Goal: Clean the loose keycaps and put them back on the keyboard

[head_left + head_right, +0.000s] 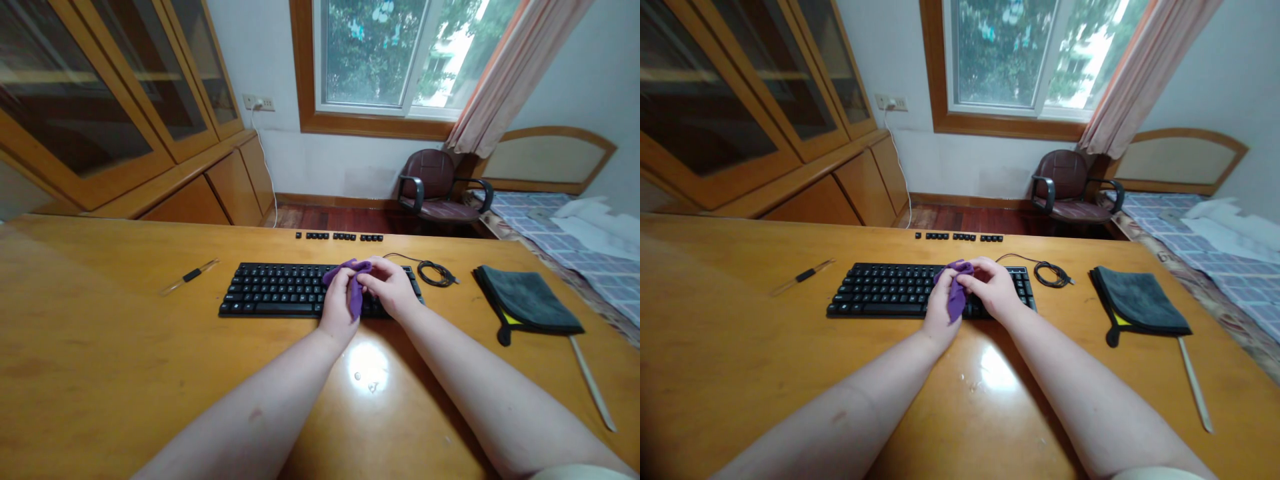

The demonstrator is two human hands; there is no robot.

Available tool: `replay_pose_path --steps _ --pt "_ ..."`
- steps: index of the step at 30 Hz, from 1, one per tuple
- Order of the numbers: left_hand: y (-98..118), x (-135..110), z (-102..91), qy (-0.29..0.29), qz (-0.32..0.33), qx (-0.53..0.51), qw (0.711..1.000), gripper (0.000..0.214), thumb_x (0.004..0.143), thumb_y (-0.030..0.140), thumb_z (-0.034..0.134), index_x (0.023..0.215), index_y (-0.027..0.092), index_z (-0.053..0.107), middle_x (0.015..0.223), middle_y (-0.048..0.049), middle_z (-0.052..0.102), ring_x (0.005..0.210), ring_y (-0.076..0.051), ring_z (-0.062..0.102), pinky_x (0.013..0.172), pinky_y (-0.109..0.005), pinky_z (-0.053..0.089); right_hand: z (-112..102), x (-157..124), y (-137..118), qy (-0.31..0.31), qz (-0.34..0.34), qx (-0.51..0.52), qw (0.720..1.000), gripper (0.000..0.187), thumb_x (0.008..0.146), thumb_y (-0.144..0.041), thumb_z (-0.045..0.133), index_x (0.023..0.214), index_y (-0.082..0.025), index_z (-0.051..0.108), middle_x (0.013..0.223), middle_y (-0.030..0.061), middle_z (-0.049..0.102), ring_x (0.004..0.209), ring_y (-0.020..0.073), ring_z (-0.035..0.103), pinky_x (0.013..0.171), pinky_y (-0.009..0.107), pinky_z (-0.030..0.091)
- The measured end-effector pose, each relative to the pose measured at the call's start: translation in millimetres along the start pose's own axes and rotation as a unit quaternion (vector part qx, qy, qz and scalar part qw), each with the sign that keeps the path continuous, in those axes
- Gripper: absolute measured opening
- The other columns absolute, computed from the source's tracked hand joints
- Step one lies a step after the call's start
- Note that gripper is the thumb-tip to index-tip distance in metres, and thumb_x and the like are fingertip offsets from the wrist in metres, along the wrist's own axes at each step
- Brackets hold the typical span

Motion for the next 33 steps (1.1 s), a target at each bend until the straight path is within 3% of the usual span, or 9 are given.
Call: replay_pose_path --steps 3,9,15,21,26,29,31,33 --pt "13 -3 -2.6 -0.003 0.063 0.077 0.995 0.016 0.075 0.013 0.057 0.089 0.021 0.062 0.096 -0.0046 0.062 0.098 -0.02 0.055 0.093 -0.033 0.037 -1 0 1 0.002 0.034 -0.018 0.999 0.025 0.065 -0.039 0.071 0.075 -0.017 0.064 0.056 -0.0029 0.054 0.046 0.0091 0.044 0.044 0.023 0.035" --pt "9 -3 1.8 -0.024 0.063 0.123 0.99 0.015 0.078 0.01 0.05 0.086 0.02 0.058 0.083 -0.0023 0.061 0.081 -0.017 0.055 0.08 -0.03 0.042 -3 2 4 -0.001 0.041 -0.024 0.999 0.027 0.074 -0.043 0.06 0.07 -0.017 0.06 0.049 -0.0051 0.046 0.041 0.0077 0.038 0.04 0.021 0.029" --pt "1 -4 1.4 -0.014 0.106 0.077 0.991 0.022 0.077 0.014 0.053 0.099 0.02 0.055 0.104 -0.006 0.059 0.101 -0.02 0.055 0.092 -0.034 0.04 1 0 5 -0.006 0.034 0.015 0.999 0.029 0.061 -0.038 0.074 0.067 -0.019 0.053 0.058 -0.0047 0.053 0.047 0.0076 0.044 0.043 0.02 0.034" --pt "3 -2 3.1 -0.029 0.064 0.104 0.992 0.017 0.081 0.016 0.051 0.097 0.017 0.055 0.103 -0.0078 0.06 0.103 -0.02 0.055 0.093 -0.035 0.041 -2 3 13 0.002 0.042 0.002 0.999 0.025 0.071 -0.043 0.064 0.072 -0.019 0.057 0.055 -0.005 0.051 0.041 0.0067 0.039 0.039 0.02 0.032" --pt "8 -5 1.4 -0.016 0.032 0.16 0.986 0.012 0.087 0.021 0.043 0.093 0.018 0.053 0.081 -0.0016 0.056 0.076 -0.014 0.054 0.074 -0.027 0.043 -15 7 7 0.058 -0.018 -0.07 0.996 0.02 0.074 -0.037 0.063 0.082 -0.019 0.062 0.074 0.0011 0.064 0.064 0.014 0.058 0.061 0.026 0.047" --pt "8 -6 2.8 -0.023 0.012 0.14 0.99 0.015 0.09 0.026 0.038 0.092 0.018 0.051 0.074 0.0007 0.052 0.067 -0.011 0.05 0.066 -0.024 0.041 -27 9 -4 0.087 -0.052 -0.13 0.986 0.017 0.075 -0.031 0.06 0.086 -0.019 0.064 0.079 0.0029 0.065 0.074 0.0169 0.06 0.071 0.031 0.047" --pt "8 -6 3.3 -0.022 -0.001 0.103 0.994 0.016 0.091 0.028 0.037 0.091 0.018 0.05 0.073 0.001 0.051 0.067 -0.011 0.049 0.065 -0.023 0.04 -32 10 -16 0.089 -0.106 -0.188 0.972 0.008 0.073 -0.023 0.058 0.075 -0.019 0.064 0.075 0.0024 0.062 0.077 0.0174 0.058 0.075 0.032 0.046" --pt "7 -6 3.0 -0.016 -0.012 0.08 0.997 0.018 0.091 0.029 0.036 0.088 0.018 0.049 0.071 0.0015 0.049 0.066 -0.011 0.048 0.065 -0.023 0.04 -34 10 -26 0.079 -0.153 -0.203 0.964 0.011 0.07 -0.014 0.053 0.063 -0.019 0.06 0.073 0.0021 0.058 0.078 0.0171 0.056 0.076 0.032 0.044"
Point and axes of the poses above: each hand's wrist, its own x-axis towards the middle knuckle, its own z-axis out of the palm, y = z × x, the point moved 7 cm from there along x, towards the middle knuckle
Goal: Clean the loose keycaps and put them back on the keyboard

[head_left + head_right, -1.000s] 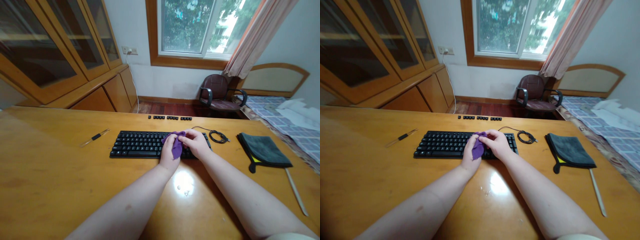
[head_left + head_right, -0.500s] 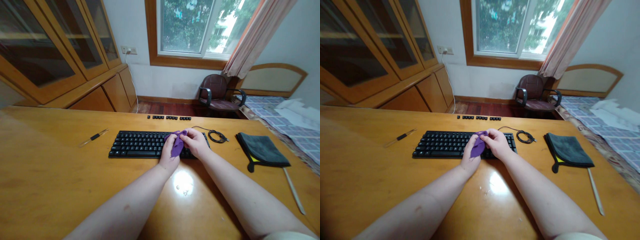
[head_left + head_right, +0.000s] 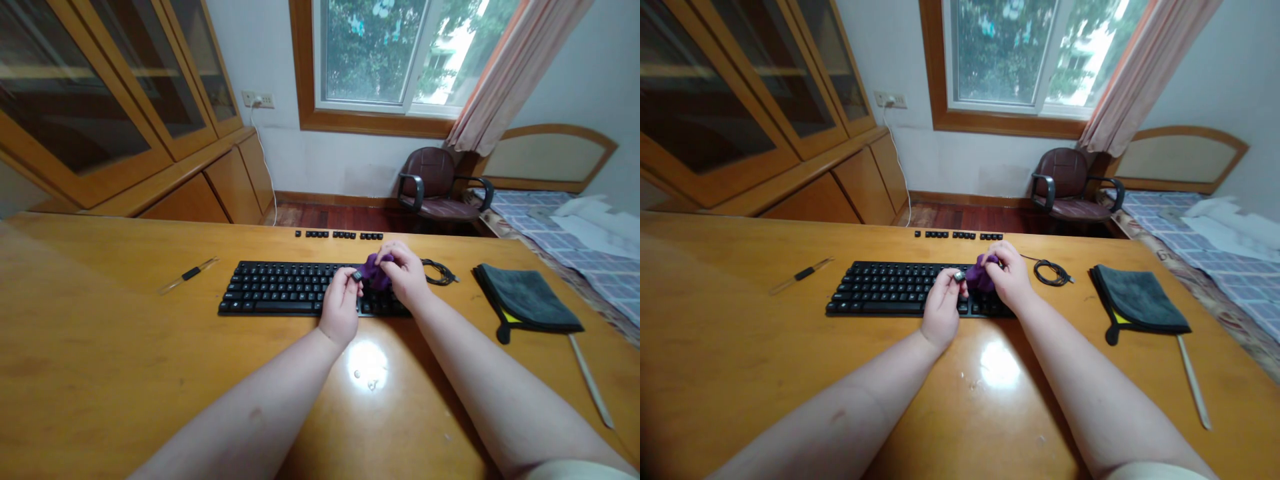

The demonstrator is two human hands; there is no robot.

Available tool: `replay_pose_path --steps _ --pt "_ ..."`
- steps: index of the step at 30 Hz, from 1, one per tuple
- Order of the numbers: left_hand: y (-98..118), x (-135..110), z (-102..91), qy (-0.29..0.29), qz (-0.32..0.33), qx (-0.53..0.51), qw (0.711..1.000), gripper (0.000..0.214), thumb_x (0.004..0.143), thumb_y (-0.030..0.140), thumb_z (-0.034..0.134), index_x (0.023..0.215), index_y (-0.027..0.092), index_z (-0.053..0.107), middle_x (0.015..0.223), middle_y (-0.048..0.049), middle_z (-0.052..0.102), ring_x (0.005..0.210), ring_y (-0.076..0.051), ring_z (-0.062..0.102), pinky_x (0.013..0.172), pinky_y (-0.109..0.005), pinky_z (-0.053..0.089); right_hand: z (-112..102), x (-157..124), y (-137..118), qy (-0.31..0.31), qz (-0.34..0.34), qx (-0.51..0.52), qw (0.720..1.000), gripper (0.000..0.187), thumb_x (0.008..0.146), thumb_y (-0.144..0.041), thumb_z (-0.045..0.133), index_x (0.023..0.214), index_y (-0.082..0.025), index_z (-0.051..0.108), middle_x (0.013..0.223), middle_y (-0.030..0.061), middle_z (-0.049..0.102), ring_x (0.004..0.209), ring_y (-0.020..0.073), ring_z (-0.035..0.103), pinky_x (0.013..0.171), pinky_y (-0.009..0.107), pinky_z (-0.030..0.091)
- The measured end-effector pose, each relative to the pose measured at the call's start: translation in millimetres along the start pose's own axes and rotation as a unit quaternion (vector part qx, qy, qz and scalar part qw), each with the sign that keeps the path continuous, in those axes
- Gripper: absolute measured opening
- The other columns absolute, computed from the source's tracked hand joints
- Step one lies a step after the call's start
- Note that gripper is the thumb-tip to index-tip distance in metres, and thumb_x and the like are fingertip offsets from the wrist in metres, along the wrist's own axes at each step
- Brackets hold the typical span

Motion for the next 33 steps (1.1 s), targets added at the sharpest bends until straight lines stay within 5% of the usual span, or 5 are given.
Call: replay_pose_path --steps 5,13,19,25,33 --pt "-3 1 -2.6 0.018 -0.012 -0.008 1.0 0.023 0.09 0.028 0.035 0.078 0.017 0.051 0.067 0.0011 0.049 0.065 -0.011 0.047 0.065 -0.024 0.039 5 2 -9 -0.088 -0.043 0.004 0.995 0.018 0.067 -0.008 0.047 0.058 -0.019 0.057 0.069 0.0015 0.059 0.07 0.0152 0.056 0.072 0.031 0.045" --pt "-12 3 -5.5 0.035 -0.028 -0.022 0.999 0.027 0.091 0.032 0.034 0.073 0.018 0.049 0.064 0.0014 0.049 0.062 -0.012 0.047 0.062 -0.025 0.039 19 -6 -29 -0.218 -0.075 -0.021 0.973 0.024 0.076 -0.029 0.064 0.098 -0.02 0.067 0.076 0.0024 0.063 0.062 0.0122 0.054 0.063 0.027 0.045" --pt "-5 1 -4.7 0.018 0.013 0.047 0.999 0.029 0.093 0.032 0.031 0.076 0.018 0.05 0.065 0.0011 0.048 0.063 -0.012 0.048 0.065 -0.025 0.041 21 -6 -30 -0.207 -0.072 -0.015 0.976 0.016 0.075 -0.029 0.066 0.088 -0.02 0.068 0.079 0.0035 0.064 0.062 0.0118 0.055 0.062 0.026 0.046" --pt "9 -5 -10.6 0.076 0.107 0.168 0.977 0.023 0.089 0.025 0.04 0.11 0.018 0.048 0.105 -0.0087 0.055 0.088 -0.016 0.054 0.082 -0.031 0.044 -1 7 -4 -0.089 -0.017 -0.11 0.99 0.02 0.075 -0.032 0.064 0.091 -0.02 0.066 0.092 0.0053 0.067 0.066 0.013 0.057 0.063 0.027 0.047" --pt "17 -6 0.6 0.028 0.114 0.367 0.923 0.023 0.087 0.024 0.042 0.105 0.017 0.053 0.111 -0.0099 0.059 0.112 -0.022 0.048 0.102 -0.042 0.032 15 4 38 -0.155 0.022 -0.332 0.93 0.021 0.082 -0.03 0.055 0.098 -0.024 0.068 0.099 0.0048 0.07 0.092 0.0219 0.063 0.082 0.034 0.047"
Point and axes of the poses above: each hand's wrist, its own x-axis towards the middle knuckle, its own z-axis out of the palm, y = z × x, the point moved 7 cm from there along x, towards the middle knuckle
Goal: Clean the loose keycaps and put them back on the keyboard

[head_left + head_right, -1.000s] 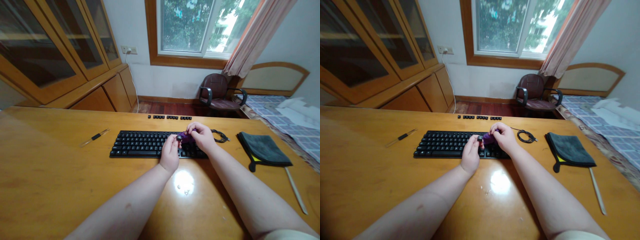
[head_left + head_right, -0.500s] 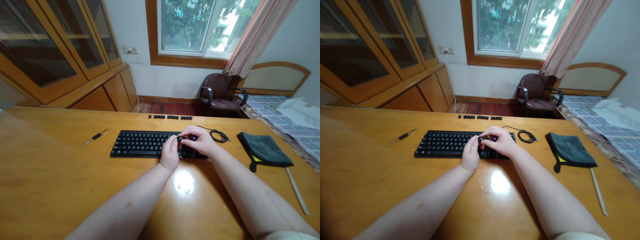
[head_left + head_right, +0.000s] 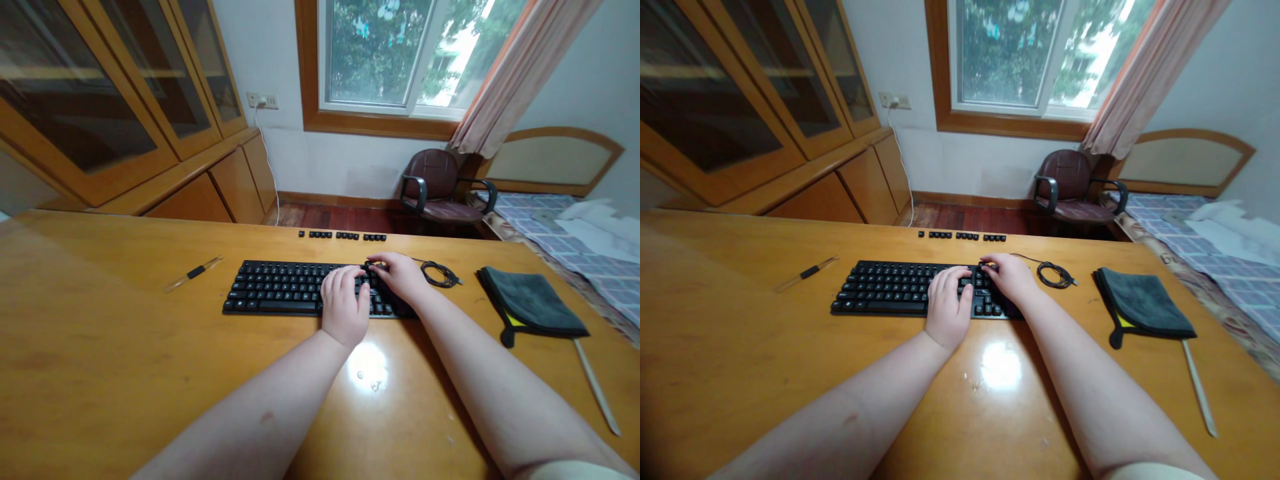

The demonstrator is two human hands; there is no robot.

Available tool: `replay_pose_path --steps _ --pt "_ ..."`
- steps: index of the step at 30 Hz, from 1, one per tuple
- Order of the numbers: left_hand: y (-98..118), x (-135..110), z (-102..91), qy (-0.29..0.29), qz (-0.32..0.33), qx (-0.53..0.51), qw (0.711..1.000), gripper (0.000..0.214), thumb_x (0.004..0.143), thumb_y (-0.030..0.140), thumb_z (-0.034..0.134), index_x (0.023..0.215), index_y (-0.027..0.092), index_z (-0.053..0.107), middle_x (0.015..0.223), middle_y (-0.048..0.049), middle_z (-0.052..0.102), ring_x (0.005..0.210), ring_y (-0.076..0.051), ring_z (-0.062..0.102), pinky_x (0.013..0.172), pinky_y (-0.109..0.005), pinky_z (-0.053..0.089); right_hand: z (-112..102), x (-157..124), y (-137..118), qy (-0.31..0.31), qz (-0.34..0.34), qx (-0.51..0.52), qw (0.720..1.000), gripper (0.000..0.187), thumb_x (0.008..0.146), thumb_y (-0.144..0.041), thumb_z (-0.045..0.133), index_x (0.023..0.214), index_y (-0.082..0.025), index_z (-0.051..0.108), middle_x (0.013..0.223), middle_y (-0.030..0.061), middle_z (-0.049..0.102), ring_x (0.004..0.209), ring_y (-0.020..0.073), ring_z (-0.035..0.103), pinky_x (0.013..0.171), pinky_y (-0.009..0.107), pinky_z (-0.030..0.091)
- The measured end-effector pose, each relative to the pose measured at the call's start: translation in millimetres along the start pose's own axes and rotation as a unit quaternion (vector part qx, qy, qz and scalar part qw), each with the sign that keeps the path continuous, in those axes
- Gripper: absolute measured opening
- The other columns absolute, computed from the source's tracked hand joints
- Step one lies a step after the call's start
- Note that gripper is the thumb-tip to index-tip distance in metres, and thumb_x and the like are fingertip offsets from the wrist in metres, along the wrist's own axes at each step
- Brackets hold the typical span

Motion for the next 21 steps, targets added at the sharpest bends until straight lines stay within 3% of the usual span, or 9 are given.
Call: replay_pose_path --steps 5,9,21 --pt "-5 -4 21.8 -0.094 -0.025 0.137 0.986 0.034 0.085 0.031 0.045 0.115 0.017 0.052 0.127 -0.0104 0.053 0.126 -0.028 0.036 0.11 -0.052 0.015 9 2 0 -0.026 -0.001 -0.056 0.998 0.023 0.083 -0.033 0.053 0.099 -0.026 0.069 0.096 0.0036 0.072 0.088 0.0216 0.065 0.079 0.033 0.049" --pt "-11 -7 34.6 -0.147 -0.031 0.186 0.971 0.046 0.085 0.035 0.043 0.125 0.013 0.047 0.135 -0.0128 0.046 0.13 -0.029 0.032 0.11 -0.052 0.015 13 3 1 -0.032 -0.001 -0.065 0.997 0.022 0.083 -0.034 0.054 0.097 -0.026 0.07 0.094 0.003 0.072 0.087 0.0211 0.066 0.078 0.031 0.049" --pt "-10 -7 34.9 -0.169 -0.033 0.192 0.966 0.044 0.085 0.036 0.042 0.124 0.015 0.05 0.136 -0.0122 0.045 0.129 -0.029 0.033 0.11 -0.052 0.017 11 2 -3 -0.021 -0.021 -0.074 0.997 0.022 0.084 -0.033 0.053 0.095 -0.025 0.071 0.096 0.0031 0.072 0.088 0.0212 0.066 0.079 0.031 0.05"
Point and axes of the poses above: each hand's wrist, its own x-axis towards the middle knuckle, its own z-axis out of the palm, y = z × x, the point moved 7 cm from there along x, towards the middle knuckle
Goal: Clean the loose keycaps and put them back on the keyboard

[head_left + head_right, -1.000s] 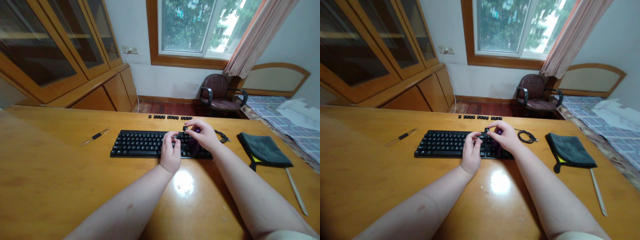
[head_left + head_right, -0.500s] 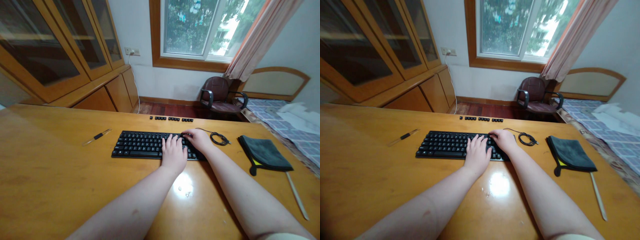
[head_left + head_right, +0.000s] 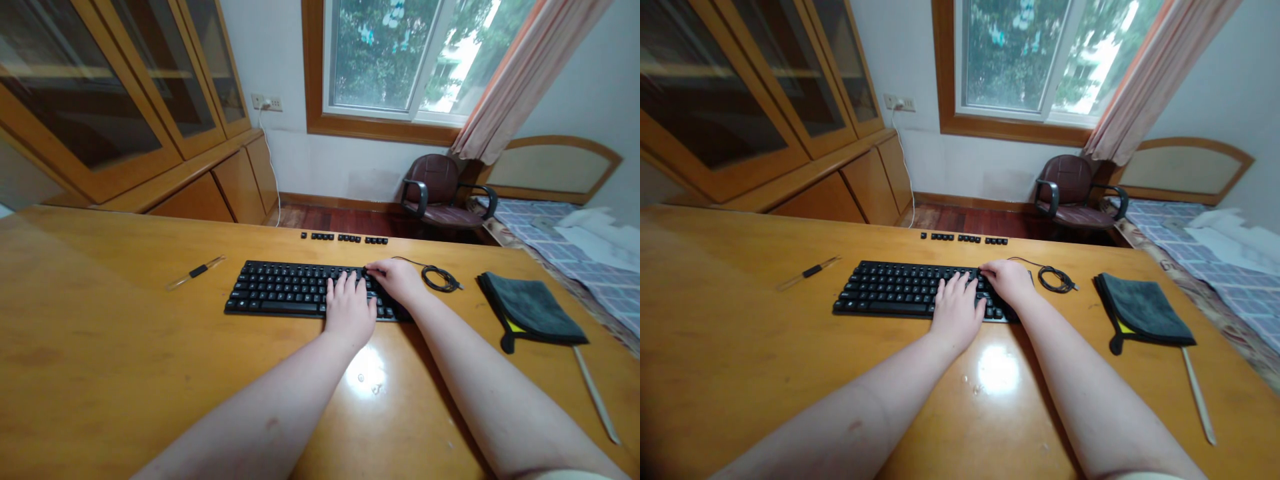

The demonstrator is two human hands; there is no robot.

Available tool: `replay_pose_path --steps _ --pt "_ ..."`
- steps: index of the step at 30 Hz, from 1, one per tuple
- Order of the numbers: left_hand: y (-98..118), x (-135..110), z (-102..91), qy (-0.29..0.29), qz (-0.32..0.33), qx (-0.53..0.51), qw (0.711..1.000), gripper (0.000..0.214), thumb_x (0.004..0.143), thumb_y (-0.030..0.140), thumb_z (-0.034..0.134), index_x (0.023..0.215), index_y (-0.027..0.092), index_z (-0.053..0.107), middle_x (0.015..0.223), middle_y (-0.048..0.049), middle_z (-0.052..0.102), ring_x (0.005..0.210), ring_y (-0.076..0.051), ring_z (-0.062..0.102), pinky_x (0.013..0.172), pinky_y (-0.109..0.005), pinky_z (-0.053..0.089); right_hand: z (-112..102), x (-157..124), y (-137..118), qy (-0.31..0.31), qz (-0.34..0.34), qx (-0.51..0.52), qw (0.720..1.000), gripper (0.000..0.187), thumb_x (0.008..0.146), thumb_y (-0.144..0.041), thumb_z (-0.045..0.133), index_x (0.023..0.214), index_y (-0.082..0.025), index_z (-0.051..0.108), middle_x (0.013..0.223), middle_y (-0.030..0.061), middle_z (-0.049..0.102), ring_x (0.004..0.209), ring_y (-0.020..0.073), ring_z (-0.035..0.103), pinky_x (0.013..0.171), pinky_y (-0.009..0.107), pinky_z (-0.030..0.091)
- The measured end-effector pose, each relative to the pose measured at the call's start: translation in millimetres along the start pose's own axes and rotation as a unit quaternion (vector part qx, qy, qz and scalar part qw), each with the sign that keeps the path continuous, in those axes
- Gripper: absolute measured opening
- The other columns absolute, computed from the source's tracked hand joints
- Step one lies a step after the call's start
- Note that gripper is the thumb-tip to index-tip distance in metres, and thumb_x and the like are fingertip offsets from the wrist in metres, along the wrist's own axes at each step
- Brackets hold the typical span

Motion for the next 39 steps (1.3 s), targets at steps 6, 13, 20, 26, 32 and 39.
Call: replay_pose_path --steps 6,13,20,26,32,39 --pt "0 0 -0.2 0.001 -0.003 -0.006 1.0 0.044 0.085 0.036 0.044 0.122 0.015 0.051 0.136 -0.0128 0.046 0.129 -0.029 0.033 0.11 -0.053 0.018 0 -1 -1 0.013 -0.01 -0.022 1.0 0.023 0.085 -0.032 0.051 0.096 -0.027 0.071 0.098 0.0032 0.072 0.089 0.0207 0.066 0.079 0.031 0.05" --pt "-1 0 1.5 0.007 0.0 -0.003 1.0 0.045 0.085 0.037 0.043 0.122 0.014 0.051 0.136 -0.0132 0.045 0.129 -0.029 0.033 0.109 -0.053 0.017 1 -1 1 0.017 -0.009 -0.006 1.0 0.023 0.085 -0.033 0.052 0.095 -0.027 0.071 0.098 0.0021 0.072 0.09 0.0202 0.066 0.081 0.031 0.05" --pt "-1 0 1.9 0.008 -0.002 -0.003 1.0 0.043 0.085 0.036 0.044 0.122 0.016 0.051 0.136 -0.0122 0.045 0.129 -0.029 0.033 0.109 -0.052 0.017 0 0 10 0.029 0.051 0.023 0.998 0.023 0.083 -0.035 0.054 0.095 -0.027 0.071 0.094 0.003 0.072 0.088 0.0216 0.066 0.078 0.033 0.051" --pt "-1 0 1.4 0.01 -0.002 -0.01 1.0 0.044 0.084 0.036 0.044 0.122 0.015 0.052 0.136 -0.0134 0.046 0.129 -0.029 0.034 0.11 -0.052 0.017 2 1 14 0.009 0.071 0.044 0.996 0.023 0.082 -0.039 0.055 0.095 -0.03 0.071 0.093 0.001 0.073 0.087 0.0206 0.067 0.076 0.031 0.051" --pt "0 0 0.1 0.007 -0.005 -0.012 1.0 0.044 0.085 0.036 0.044 0.121 0.014 0.052 0.136 -0.0132 0.045 0.129 -0.03 0.033 0.11 -0.052 0.016 5 1 7 0.001 0.042 -0.004 0.999 0.024 0.084 -0.038 0.052 0.096 -0.03 0.071 0.094 0.0009 0.073 0.087 0.0211 0.067 0.075 0.031 0.051" --pt "-1 0 1.4 0.007 -0.003 -0.003 1.0 0.044 0.085 0.037 0.043 0.122 0.015 0.051 0.136 -0.0129 0.045 0.129 -0.029 0.033 0.11 -0.052 0.017 2 -1 -3 0.013 -0.001 -0.005 1.0 0.025 0.084 -0.03 0.049 0.095 -0.026 0.071 0.101 0.0014 0.071 0.09 0.0201 0.066 0.079 0.031 0.051"
Point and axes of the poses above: each hand's wrist, its own x-axis towards the middle knuckle, its own z-axis out of the palm, y = z × x, the point moved 7 cm from there along x, towards the middle knuckle
